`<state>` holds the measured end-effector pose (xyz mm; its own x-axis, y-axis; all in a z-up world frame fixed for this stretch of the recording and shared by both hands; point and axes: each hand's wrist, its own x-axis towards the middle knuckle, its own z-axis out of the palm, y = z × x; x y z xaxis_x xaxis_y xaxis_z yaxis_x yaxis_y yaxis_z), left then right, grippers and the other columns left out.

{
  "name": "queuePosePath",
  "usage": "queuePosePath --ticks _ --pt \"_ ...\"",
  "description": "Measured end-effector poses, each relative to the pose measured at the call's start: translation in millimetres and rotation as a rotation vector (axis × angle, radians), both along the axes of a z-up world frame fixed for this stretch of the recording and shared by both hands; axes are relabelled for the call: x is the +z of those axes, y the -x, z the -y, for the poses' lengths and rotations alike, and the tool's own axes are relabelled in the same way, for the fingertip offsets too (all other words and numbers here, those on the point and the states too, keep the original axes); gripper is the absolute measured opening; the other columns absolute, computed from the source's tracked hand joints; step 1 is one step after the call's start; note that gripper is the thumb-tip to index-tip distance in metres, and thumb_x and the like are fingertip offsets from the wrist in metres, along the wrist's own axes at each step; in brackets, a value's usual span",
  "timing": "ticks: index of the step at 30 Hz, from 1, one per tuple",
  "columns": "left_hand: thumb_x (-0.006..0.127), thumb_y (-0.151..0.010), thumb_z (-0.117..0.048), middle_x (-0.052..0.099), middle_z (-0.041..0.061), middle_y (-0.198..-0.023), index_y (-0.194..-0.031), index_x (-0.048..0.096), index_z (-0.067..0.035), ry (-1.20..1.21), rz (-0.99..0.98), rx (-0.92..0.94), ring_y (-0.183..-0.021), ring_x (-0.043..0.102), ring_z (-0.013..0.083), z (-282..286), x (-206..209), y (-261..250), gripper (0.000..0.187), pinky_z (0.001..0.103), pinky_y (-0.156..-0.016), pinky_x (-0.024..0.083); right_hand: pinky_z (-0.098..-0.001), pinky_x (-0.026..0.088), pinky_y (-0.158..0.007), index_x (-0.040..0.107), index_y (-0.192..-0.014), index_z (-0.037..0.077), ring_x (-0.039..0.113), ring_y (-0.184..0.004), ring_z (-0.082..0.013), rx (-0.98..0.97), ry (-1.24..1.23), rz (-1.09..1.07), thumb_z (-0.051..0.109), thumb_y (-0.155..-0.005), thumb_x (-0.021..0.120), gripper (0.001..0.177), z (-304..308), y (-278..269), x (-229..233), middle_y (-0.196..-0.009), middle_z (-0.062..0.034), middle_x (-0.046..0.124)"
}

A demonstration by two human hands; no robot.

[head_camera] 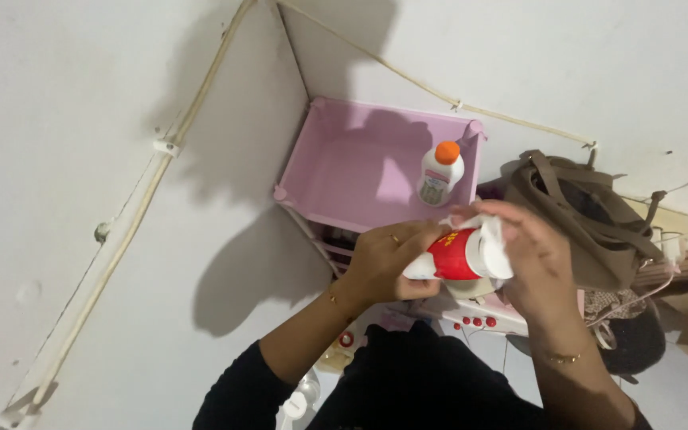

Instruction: Cleaning a small plastic shelf with wet wipes and organizing various bottles and containers on it.

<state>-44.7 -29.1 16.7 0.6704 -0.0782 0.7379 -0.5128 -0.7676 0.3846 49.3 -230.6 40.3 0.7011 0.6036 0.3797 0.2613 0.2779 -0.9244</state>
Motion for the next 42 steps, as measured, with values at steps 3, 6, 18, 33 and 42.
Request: queuePosePath --ticks 3,6,18,33,42 --pt "0.085 -0.070 -0.019 0.072 0.013 -0.120 -0.132 0.057 -0.006 -0.008 -0.007 -0.001 -0.103 0.075 0.0284 2.6 -8.6 -1.0 0.069 0.037 -0.087 0.062 -0.0469 0.057 -0.099 0.062 -0.130 -0.007 0.068 -0.112 -0.0368 -0.004 -0.101 -0.387 0.031 -0.110 0.055 0.043 -1.4 -6.6 -14.5 -0.118 -0.0261 0.069" --pt "0.086 -0.071 -0.021 0.071 0.013 -0.116 -0.133 0.057 -0.002 0.027 -0.027 -0.022 -0.099 0.074 0.0284 7.1 -12.1 -5.5 0.071 0.038 -0.084 0.061 -0.0484 0.058 -0.100 0.062 -0.126 -0.007 0.069 -0.111 -0.0378 0.001 -0.205 -0.481 0.030 -0.112 0.058 0.040 2.5 -5.1 -15.8 -0.113 -0.0276 0.069" --pt "0.085 -0.070 -0.028 0.073 0.009 -0.103 -0.130 0.062 -0.008 0.068 -0.205 -0.089 -0.088 0.074 0.0275 15.8 3.9 -7.1 0.067 0.037 -0.077 0.059 -0.0356 0.059 -0.070 0.065 -0.128 -0.003 0.072 -0.090 -0.0283 -0.023 -0.004 -0.382 0.024 -0.104 0.062 0.036 27.2 -12.3 -5.8 -0.118 -0.0305 0.069" --pt "0.084 -0.067 -0.031 0.073 0.008 -0.104 -0.137 0.059 -0.013 0.089 -0.340 -0.058 -0.090 0.074 0.0290 15.7 -5.7 1.9 0.077 0.039 -0.080 0.058 -0.0387 0.046 -0.059 0.067 -0.121 -0.008 0.064 -0.080 -0.0308 -0.150 0.133 -0.443 0.029 -0.107 0.060 0.040 18.7 0.1 -0.3 -0.114 -0.0307 0.074" --pt "0.083 -0.067 -0.033 0.076 0.008 -0.103 -0.138 0.061 -0.013 0.225 -0.558 -0.084 -0.092 0.076 0.0260 15.3 -11.9 4.7 0.077 0.037 -0.083 0.060 -0.0464 0.058 -0.100 0.060 -0.118 -0.005 0.070 -0.113 -0.0299 -0.014 -0.125 -0.359 0.024 -0.102 0.062 0.032 9.8 -5.5 -22.7 -0.117 -0.0234 0.068"
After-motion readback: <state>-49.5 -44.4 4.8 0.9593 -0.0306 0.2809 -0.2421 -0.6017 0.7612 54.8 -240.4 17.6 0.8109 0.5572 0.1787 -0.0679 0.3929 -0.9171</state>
